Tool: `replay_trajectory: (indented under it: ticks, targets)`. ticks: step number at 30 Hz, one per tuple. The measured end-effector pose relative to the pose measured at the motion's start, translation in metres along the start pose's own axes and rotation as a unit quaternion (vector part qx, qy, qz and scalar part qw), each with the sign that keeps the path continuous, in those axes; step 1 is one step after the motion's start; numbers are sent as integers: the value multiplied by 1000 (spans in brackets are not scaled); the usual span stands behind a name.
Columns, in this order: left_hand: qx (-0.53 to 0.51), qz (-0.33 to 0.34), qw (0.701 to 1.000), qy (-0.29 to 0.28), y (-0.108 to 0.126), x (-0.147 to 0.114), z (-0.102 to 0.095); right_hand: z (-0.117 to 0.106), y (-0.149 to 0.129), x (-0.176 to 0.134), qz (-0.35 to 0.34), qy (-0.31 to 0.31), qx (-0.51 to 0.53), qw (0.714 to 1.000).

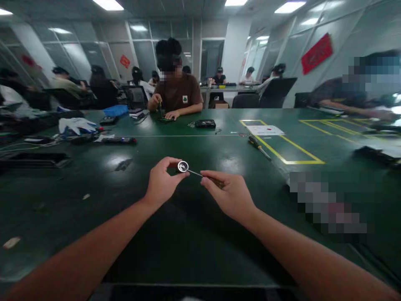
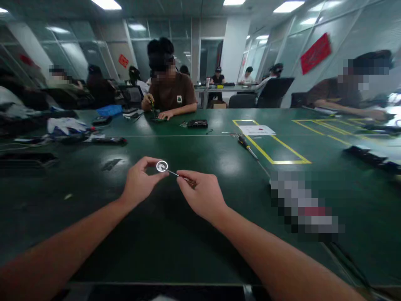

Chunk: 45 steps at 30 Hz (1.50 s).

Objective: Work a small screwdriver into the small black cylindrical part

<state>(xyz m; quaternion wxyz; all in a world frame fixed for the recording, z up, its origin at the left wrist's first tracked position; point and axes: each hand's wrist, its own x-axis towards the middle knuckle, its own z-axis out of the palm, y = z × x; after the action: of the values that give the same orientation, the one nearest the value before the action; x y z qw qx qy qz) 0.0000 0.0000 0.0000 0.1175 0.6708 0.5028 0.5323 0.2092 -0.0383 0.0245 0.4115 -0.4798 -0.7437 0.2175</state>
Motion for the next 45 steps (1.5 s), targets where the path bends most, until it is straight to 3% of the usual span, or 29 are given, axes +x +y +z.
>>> replay_trajectory:
  ticks: [5, 12, 15, 24, 26, 31, 34, 45]
  targets:
    - [9, 58, 998, -3, -9, -2, -1, -3, -1, 3, -2, -6, -22, 1000]
    - [54, 154, 986, -44, -8, 0, -1, -10, -5, 2, -110, -33, -143, 983]
    - [55, 128, 989, -42, -6, 0, -1, -7, -6, 1, -112, -39, -142, 983]
    - [20, 45, 999, -15, -10, 1, -1, 2, -1, 1, -30, -27, -41, 998]
    - [23, 57, 998, -10, -11, 2, -1, 1, 0, 0, -34, -26, -43, 998]
    - [67, 158, 985, -29, -10, 2, -1, -3, -4, 1, -70, -29, -100, 992]
    - [84, 169, 981, -39, -9, 2, -1, -4, -6, 1, -82, -34, -130, 988]
    - [37, 62, 997, -25, -10, 1, -1, 2, -1, 0, -23, -32, -47, 998]
